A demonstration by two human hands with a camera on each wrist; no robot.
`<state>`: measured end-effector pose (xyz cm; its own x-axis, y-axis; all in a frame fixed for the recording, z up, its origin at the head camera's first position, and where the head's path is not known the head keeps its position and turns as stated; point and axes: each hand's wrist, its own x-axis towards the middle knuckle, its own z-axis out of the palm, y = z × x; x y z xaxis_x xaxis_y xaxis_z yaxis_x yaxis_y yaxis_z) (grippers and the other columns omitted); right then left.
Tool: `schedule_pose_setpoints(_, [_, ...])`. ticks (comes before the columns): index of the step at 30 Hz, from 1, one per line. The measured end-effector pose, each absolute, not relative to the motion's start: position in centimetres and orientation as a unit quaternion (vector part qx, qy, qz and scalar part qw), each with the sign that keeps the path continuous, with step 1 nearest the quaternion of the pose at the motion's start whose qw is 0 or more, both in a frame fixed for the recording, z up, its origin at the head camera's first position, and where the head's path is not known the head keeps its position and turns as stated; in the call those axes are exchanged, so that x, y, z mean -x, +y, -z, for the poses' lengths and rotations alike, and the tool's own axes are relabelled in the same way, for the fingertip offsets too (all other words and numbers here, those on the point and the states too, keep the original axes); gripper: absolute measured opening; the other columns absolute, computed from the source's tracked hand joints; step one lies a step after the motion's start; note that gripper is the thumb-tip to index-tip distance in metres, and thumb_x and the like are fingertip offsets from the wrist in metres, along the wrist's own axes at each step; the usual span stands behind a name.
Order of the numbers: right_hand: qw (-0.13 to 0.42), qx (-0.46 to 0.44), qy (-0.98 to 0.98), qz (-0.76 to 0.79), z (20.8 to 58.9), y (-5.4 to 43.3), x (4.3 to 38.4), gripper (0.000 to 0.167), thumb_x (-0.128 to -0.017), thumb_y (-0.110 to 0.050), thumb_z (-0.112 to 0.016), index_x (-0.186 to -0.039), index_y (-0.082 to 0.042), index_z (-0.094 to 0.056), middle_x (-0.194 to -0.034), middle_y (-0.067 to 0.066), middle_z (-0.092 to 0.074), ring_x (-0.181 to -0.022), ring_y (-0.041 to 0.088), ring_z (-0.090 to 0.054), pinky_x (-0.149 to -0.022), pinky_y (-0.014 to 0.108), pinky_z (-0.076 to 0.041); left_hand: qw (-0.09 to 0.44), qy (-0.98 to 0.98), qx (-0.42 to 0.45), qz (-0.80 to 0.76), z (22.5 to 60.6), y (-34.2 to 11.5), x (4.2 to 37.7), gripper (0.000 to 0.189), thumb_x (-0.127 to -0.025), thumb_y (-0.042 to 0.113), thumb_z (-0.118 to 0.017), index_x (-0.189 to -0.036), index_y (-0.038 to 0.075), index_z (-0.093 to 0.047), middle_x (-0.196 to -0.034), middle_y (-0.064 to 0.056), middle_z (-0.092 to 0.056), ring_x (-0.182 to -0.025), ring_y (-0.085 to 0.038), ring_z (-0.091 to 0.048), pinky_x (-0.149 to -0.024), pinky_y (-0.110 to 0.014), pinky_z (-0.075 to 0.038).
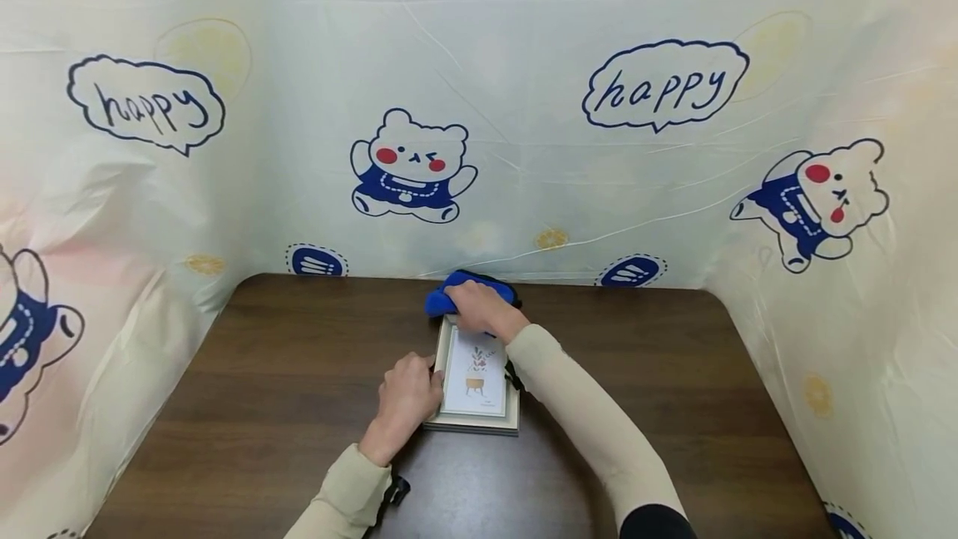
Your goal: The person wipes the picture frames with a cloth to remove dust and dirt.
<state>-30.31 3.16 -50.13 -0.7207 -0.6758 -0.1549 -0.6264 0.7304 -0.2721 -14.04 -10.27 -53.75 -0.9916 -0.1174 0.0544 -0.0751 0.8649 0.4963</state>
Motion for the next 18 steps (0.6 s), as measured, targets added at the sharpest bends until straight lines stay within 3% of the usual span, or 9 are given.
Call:
schedule_pose_setpoints(6, [0.147, 0.341, 0.924, 0.094, 49.9, 3.2, 30.5, 0.057, -0.099, -0.007, -0.069, -0.155, -0.007, -0.054, -0.152, 0.013, -0.061, -0.139, 0.033, -0.059, -0.112, 0.049, -0.051, 0.047, -0.965, -0.055, 0.253, 53.8, -10.0, 14.0, 0.020, -0.094, 0.016, -0.076, -0.111, 0.007, -0.081, -0.094, -0.015, -0.069, -0.073, -0.044, -0.068, -0.055, -0.054, -0.054])
schedule_pose_setpoints(18, [0.160, 0.322, 0.929, 0.089, 49.5, 5.1, 30.3, 0.062, -0.098, -0.006, -0.069, -0.158, -0.006, -0.051, -0.156, 0.016, -0.057, -0.142, 0.035, -0.057, -0.108, 0.049, -0.053, 0.054, -0.965, -0.056, 0.249, 53.7, -10.1, 13.8, 0.012, -0.093, 0.017, -0.077, -0.100, 0.007, -0.080, -0.090, -0.014, -0.067, -0.076, -0.045, -0.069, -0.056, -0.054, -0.054])
